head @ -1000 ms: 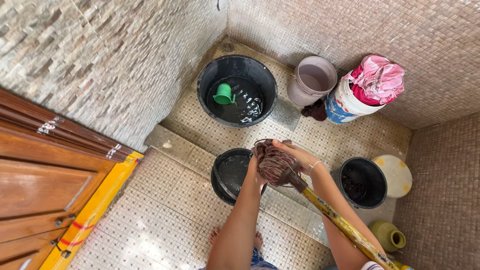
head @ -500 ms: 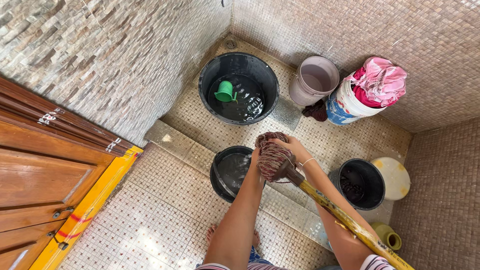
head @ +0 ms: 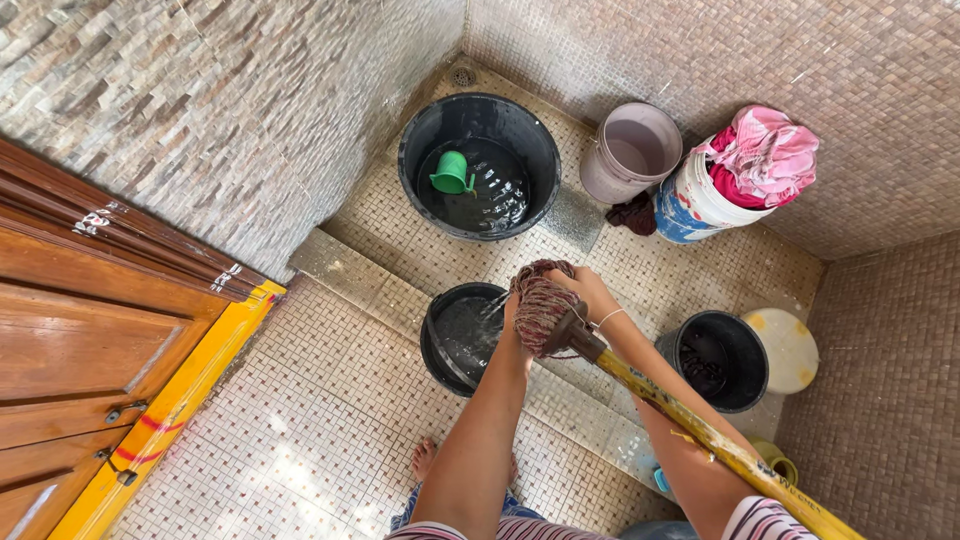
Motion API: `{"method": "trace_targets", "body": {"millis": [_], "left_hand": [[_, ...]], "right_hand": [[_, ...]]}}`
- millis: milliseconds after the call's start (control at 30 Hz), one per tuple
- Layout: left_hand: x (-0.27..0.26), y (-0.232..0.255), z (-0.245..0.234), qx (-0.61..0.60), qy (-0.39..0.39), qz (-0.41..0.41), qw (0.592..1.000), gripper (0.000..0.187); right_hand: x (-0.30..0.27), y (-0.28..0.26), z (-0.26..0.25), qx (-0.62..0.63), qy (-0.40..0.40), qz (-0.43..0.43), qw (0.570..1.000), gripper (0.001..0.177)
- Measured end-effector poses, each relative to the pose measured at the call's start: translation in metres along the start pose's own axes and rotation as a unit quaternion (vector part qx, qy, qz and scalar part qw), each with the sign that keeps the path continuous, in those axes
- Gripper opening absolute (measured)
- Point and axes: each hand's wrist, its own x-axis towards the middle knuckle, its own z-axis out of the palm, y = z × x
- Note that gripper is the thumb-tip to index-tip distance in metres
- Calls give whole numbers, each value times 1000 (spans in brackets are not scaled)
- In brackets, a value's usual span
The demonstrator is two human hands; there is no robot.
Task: The person using a mop to clean the tiled floor of a balcony and then rinses the mop head in a bucket of water in an adjacent tiled room.
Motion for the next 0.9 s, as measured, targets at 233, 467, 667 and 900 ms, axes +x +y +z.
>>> {"method": "trace_targets", "body": {"millis": [233,467,667,900], "left_hand": [[-25,10,20,-37,66,-36,996,38],[-53,20,41,6,104,-39,994,35],[-20,0,0,-16,65,-4,998,34],[-2,-9,-17,-44,121,-18,992,37]], "right_hand": [[-4,-5,-1,7,37,32,999,63],[-18,-21,-4,14,24,54,998,60],[-18,-19,-1,20,33,29,999,58],[-9,-6,2,19,0,51,998,62]]}}
